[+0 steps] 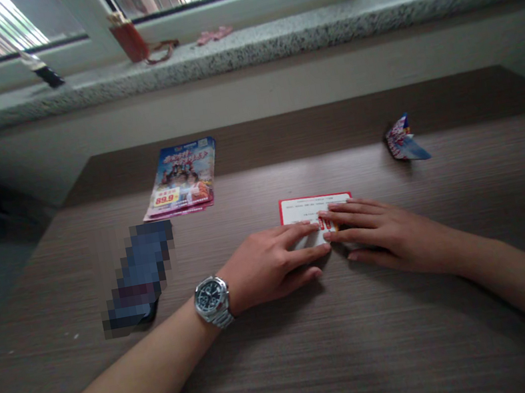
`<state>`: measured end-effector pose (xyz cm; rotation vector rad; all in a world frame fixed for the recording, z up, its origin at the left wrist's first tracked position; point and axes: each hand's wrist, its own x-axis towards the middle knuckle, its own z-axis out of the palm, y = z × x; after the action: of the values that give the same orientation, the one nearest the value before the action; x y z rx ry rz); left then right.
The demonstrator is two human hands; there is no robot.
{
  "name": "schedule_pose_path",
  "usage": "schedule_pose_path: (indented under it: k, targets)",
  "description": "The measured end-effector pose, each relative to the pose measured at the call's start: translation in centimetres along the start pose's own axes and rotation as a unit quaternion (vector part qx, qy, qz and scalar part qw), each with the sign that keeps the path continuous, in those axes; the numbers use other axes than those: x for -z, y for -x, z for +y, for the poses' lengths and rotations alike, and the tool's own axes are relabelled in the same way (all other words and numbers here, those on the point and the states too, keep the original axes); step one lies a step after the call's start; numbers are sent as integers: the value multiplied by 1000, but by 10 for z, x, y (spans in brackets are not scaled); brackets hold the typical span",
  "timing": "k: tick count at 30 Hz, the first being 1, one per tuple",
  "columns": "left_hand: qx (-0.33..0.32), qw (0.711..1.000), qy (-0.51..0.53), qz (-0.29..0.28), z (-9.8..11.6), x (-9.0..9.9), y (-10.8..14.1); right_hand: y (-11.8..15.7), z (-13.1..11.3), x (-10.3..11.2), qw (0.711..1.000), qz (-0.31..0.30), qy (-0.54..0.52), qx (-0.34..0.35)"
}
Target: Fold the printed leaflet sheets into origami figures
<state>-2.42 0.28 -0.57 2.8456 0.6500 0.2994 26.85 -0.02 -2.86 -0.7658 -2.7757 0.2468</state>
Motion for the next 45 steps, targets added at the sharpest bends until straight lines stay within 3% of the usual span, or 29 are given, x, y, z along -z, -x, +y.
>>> schedule_pose_path:
  k: [45]
  targets:
    - [-14, 1000, 8, 10, 6, 3, -3, -4, 3, 4, 999, 17, -51, 2]
